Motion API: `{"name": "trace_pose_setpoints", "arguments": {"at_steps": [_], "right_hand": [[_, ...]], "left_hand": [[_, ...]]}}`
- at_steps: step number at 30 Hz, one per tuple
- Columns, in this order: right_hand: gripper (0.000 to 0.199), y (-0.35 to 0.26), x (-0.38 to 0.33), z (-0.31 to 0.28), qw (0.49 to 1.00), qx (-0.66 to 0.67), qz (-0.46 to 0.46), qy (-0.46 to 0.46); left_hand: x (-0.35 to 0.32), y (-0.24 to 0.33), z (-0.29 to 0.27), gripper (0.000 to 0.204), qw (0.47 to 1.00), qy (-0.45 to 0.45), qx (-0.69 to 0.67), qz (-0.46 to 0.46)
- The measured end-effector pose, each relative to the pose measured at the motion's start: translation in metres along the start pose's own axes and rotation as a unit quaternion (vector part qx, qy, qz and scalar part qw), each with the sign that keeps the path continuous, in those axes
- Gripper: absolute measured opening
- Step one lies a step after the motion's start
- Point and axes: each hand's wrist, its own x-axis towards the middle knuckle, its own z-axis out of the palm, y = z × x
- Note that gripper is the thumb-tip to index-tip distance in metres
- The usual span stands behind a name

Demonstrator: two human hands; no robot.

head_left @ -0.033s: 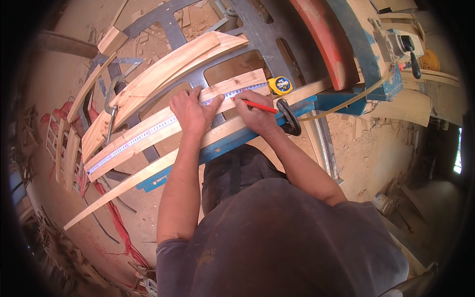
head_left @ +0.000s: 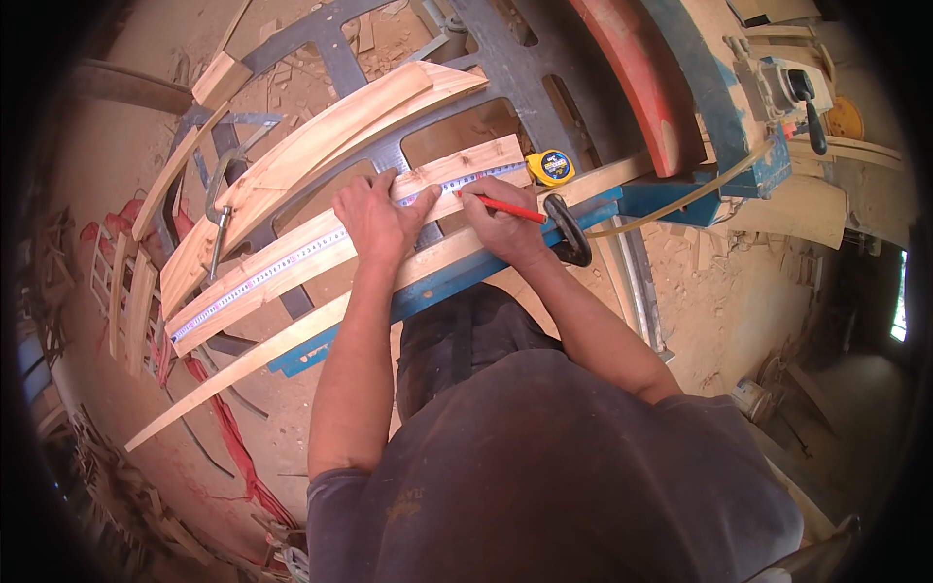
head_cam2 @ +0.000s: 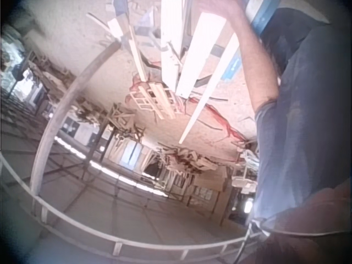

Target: The person walks through a woodworking shop and measures several wooden planks and a curved wooden frame using a tape measure and pencil, marking measurements on the wood. The person then moves to a table saw and measures a plank on the saw table.

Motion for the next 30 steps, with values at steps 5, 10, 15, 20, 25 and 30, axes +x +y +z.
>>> {"name": "trace_pose_setpoints", "arguments": {"at_steps": [5, 10, 15, 20, 25, 30], "right_hand": [[0.006, -0.001, -0.001, 0.002, 1.0, 0.006, -0.009, 0.009], [0.005, -0.004, 0.0, 0.002, 1.0, 0.013, -0.013, 0.025], [0.005, -0.002, -0.002, 0.003, 1.0, 0.015, 0.001, 0.013], [0.002, 0.002, -0.004, 0.003, 1.0, 0.02, 0.004, 0.005], [0.003, 0.004, -0.005, 0.002, 1.0, 0.004, -0.004, -0.001], [0.003, 0.003, -0.003, 0.001, 1.0, 0.001, -0.006, -0.001]], "left_hand": [[0.0, 0.002, -0.003, 0.068, 1.0, -0.003, 0.01, 0.003], [-0.003, 0.0, 0.0, 0.069, 1.0, 0.017, 0.005, 0.017], [-0.002, 0.002, -0.001, 0.066, 1.0, -0.006, -0.003, -0.005], [-0.003, -0.002, 0.004, 0.066, 1.0, 0.014, -0.011, 0.009], [-0.002, 0.001, 0.0, 0.066, 1.0, -0.003, -0.004, 0.0], [-0.002, -0.002, 0.003, 0.065, 1.0, 0.008, -0.004, 0.01]]}}
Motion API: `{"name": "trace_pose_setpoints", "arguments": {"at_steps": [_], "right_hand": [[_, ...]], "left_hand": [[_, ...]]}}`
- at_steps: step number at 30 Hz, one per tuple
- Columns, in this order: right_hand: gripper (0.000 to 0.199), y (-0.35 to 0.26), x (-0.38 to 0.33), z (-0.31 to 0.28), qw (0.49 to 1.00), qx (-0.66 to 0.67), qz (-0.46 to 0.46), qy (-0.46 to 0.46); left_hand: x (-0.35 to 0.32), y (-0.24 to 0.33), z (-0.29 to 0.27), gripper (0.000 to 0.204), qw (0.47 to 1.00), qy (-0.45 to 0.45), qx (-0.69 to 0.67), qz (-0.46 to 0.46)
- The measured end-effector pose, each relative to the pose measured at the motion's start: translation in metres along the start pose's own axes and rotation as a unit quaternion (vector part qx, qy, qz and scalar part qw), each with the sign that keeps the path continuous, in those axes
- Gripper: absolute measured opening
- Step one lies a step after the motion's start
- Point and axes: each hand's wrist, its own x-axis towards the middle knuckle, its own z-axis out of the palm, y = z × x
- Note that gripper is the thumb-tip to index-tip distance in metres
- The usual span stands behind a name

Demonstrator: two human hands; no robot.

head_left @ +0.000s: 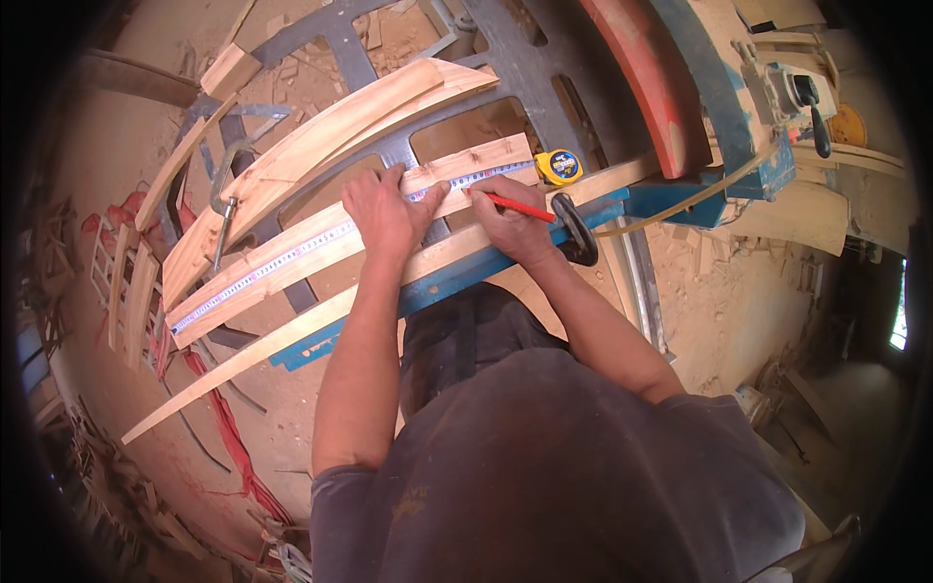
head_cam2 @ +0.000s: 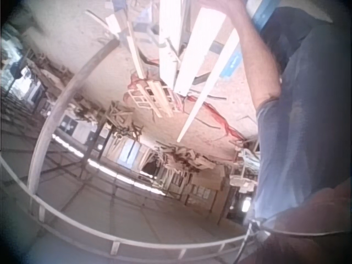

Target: The person walks through a woodworking shop and measures several wooden planks and a curved wooden frame using a tape measure and pencil, marking measurements on the wood. The person then moves to a table saw and measures a plank on the saw table.

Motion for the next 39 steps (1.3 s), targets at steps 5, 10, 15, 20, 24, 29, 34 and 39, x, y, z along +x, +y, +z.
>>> {"name": "trace_pose_setpoints", "arguments": {"at_steps": [5, 10, 15, 20, 24, 29, 34, 39], "right_hand": [[0.004, 0.001, -0.001, 0.002, 1.0, 0.0, 0.01, 0.005], [0.004, -0.006, -0.004, -0.008, 0.998, 0.021, 0.057, -0.027], [0.01, -0.022, 0.013, -0.028, 0.997, -0.042, -0.026, 0.061], [0.023, -0.004, 0.037, -0.062, 0.966, -0.25, -0.058, -0.039], [0.026, -0.005, 0.048, -0.065, 0.933, -0.344, 0.034, -0.1], [0.015, 0.021, 0.049, -0.074, 0.943, -0.295, 0.058, -0.143], [0.008, 0.025, 0.048, -0.074, 0.951, -0.281, 0.034, -0.128], [0.004, 0.028, 0.045, -0.072, 0.957, -0.27, 0.03, -0.104]], "left_hand": [[0.0, 0.0, 0.001, 0.065, 1.0, 0.002, -0.001, -0.001], [0.002, 0.002, -0.002, 0.066, 1.0, -0.011, -0.003, -0.008], [0.0, -0.001, 0.0, 0.072, 1.0, -0.012, 0.006, -0.005], [0.002, 0.004, -0.006, 0.07, 0.999, -0.031, 0.005, -0.015], [0.0, 0.003, -0.006, 0.069, 1.0, -0.028, -0.004, -0.008], [-0.003, -0.001, 0.0, 0.068, 0.999, 0.015, -0.016, 0.024], [-0.006, -0.001, -0.001, 0.066, 0.998, 0.035, -0.036, 0.039], [-0.009, -0.007, 0.001, 0.063, 0.995, 0.05, -0.066, 0.047]]}}
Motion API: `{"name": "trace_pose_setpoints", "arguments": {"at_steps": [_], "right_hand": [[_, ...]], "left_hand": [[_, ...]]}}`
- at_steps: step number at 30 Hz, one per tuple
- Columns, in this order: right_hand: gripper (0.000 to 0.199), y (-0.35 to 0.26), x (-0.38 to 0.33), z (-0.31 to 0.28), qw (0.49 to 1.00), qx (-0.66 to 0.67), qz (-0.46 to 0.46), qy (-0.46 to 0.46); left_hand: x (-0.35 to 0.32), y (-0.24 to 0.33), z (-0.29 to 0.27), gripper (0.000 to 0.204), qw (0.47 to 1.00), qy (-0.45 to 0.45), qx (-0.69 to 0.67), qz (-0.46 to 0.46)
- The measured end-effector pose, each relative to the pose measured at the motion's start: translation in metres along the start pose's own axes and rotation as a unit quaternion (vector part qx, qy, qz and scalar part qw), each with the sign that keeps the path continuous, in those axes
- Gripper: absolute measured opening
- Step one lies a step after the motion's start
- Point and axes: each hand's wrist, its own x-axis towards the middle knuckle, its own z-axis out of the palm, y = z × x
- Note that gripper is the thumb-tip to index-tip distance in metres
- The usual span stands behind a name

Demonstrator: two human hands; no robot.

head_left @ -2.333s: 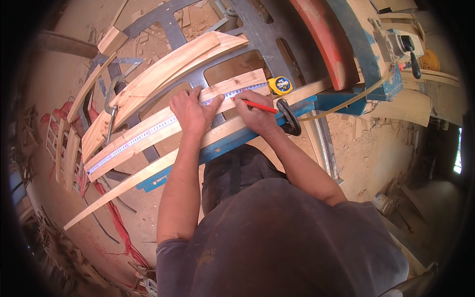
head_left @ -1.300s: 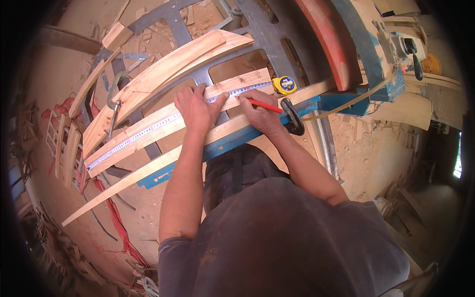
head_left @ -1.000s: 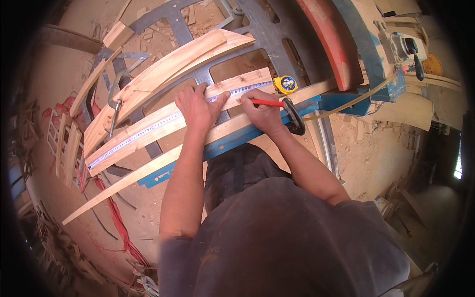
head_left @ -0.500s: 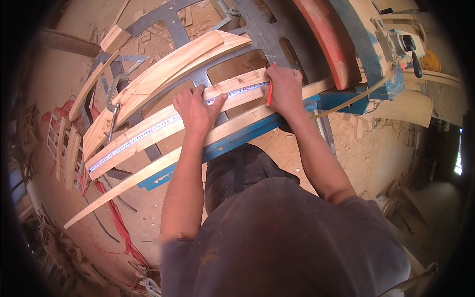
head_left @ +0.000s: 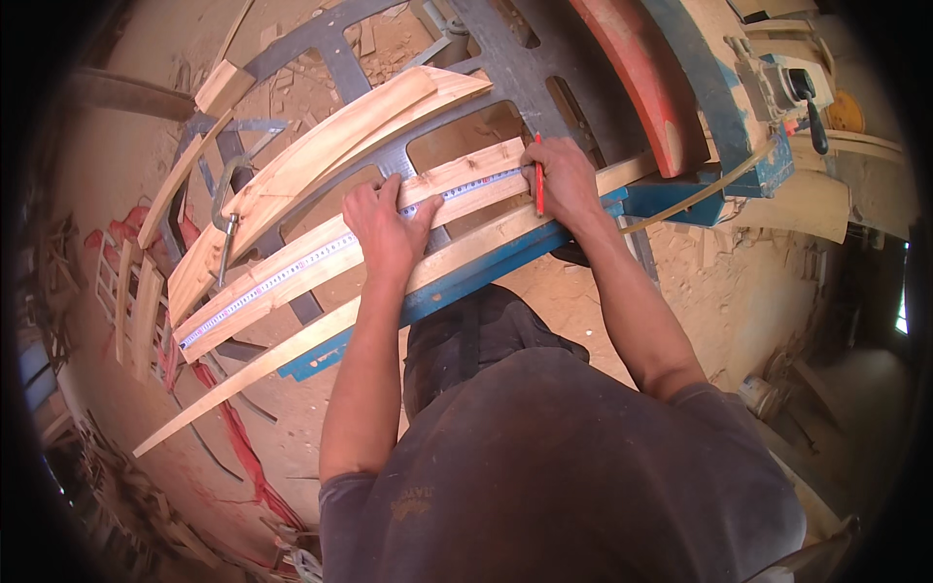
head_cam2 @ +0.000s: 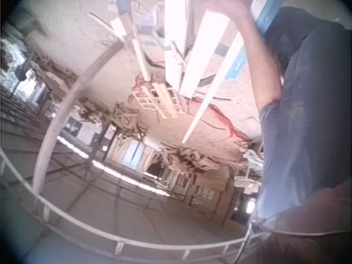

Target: The person walks through a woodworking shop and measures several wooden planks and a curved wooden frame using a tape measure and pencil, marking measurements on the wood. The person then moves to a table saw and measures a plank on the saw table.

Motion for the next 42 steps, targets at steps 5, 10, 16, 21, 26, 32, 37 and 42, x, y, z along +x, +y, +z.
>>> {"name": "trace_pose_setpoints", "arguments": {"at_steps": [5, 10, 16, 21, 26, 32, 37, 42], "right_hand": [[0.008, 0.005, 0.001, 0.002, 0.999, 0.016, -0.017, 0.026], [0.007, 0.007, 0.001, 0.003, 0.999, 0.004, -0.017, 0.032], [0.003, 0.004, 0.003, 0.005, 0.999, -0.031, -0.026, 0.011], [0.007, -0.003, 0.002, -0.002, 0.997, -0.061, -0.038, -0.019], [0.01, -0.051, 0.007, -0.013, 0.997, -0.047, -0.067, 0.001], [0.018, -0.11, 0.026, 0.015, 0.991, 0.03, -0.125, -0.048], [0.013, -0.157, 0.037, 0.06, 0.978, 0.125, -0.115, -0.119], [0.005, -0.205, 0.05, 0.074, 0.971, 0.106, -0.104, -0.185]], "left_hand": [[-0.006, -0.001, -0.014, 0.064, 1.0, -0.002, 0.0, 0.025], [-0.017, -0.007, -0.039, 0.071, 0.998, -0.037, 0.028, 0.052], [-0.017, -0.026, -0.067, 0.083, 0.986, -0.13, 0.077, 0.078], [-0.006, -0.049, -0.077, 0.083, 0.981, -0.154, 0.062, 0.103], [0.0, -0.065, -0.101, 0.085, 0.976, -0.173, 0.053, 0.125], [-0.01, -0.102, -0.141, 0.072, 0.981, -0.166, 0.007, 0.102], [0.002, -0.127, -0.212, 0.061, 0.982, -0.037, -0.184, -0.002], [0.068, -0.248, -0.207, 0.058, 0.941, 0.044, -0.195, -0.273]]}}
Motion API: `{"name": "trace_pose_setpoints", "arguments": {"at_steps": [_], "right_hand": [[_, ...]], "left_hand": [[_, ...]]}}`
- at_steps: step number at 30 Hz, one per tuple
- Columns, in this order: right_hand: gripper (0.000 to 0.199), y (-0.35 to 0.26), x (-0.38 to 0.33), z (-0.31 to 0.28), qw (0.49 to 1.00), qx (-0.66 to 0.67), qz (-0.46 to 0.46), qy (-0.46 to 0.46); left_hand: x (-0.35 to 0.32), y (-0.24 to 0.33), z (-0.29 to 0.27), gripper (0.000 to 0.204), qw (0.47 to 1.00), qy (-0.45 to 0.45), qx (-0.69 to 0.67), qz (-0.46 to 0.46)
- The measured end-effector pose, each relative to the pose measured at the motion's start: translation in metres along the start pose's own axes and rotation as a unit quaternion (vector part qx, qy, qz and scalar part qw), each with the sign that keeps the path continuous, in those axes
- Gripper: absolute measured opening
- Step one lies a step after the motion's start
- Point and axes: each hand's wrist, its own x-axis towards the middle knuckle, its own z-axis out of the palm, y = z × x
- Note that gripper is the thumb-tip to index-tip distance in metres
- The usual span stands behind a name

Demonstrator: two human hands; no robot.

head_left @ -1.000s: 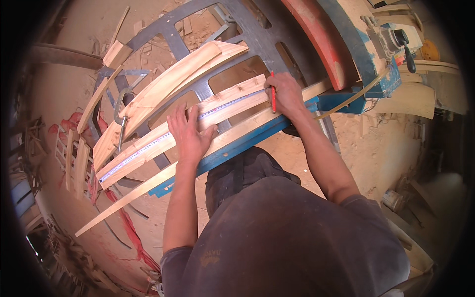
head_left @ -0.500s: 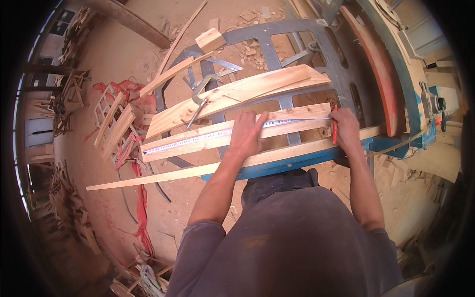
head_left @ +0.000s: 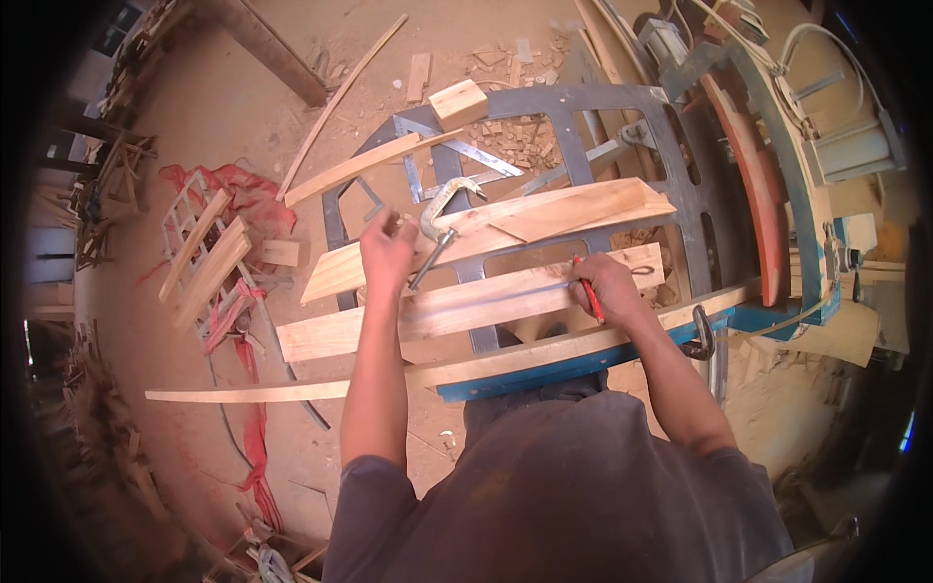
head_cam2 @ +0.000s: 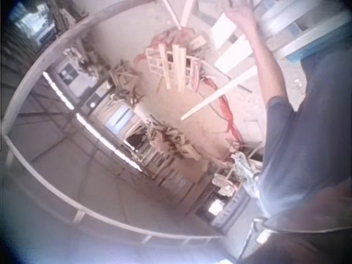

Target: The person walks through a woodworking shop and measures several wooden planks and a curved wooden frame using a tape measure and pencil, marking measurements on the wood. The person then moves to a table saw and measures a plank on the saw table.

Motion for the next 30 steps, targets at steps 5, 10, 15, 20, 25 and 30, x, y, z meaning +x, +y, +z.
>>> {"name": "trace_pose_setpoints", "arguments": {"at_steps": [5, 10, 15, 20, 25, 30], "right_hand": [[0.008, -0.026, 0.013, 0.002, 0.999, -0.012, -0.015, 0.041], [0.018, -0.01, 0.029, 0.001, 0.981, -0.01, 0.029, 0.193], [0.025, -0.04, 0.067, 0.011, 0.98, -0.019, -0.032, 0.197], [0.029, -0.078, 0.104, 0.065, 0.987, 0.005, -0.123, 0.102], [0.028, -0.088, 0.128, 0.098, 0.978, 0.02, -0.136, 0.159], [0.029, -0.093, 0.139, 0.105, 0.979, 0.002, -0.112, 0.173]], "left_hand": [[0.117, -0.06, 0.032, 0.036, 0.978, -0.066, -0.11, -0.163], [0.135, -0.045, 0.061, 0.008, 0.876, -0.134, -0.328, -0.327], [0.131, -0.018, 0.059, 0.007, 0.843, -0.051, -0.409, -0.345], [0.106, -0.002, 0.047, 0.006, 0.864, -0.007, -0.419, -0.28], [0.07, 0.011, 0.001, 0.004, 0.798, 0.102, -0.519, -0.288], [0.015, 0.013, -0.04, 0.009, 0.768, 0.225, -0.562, -0.208]]}}
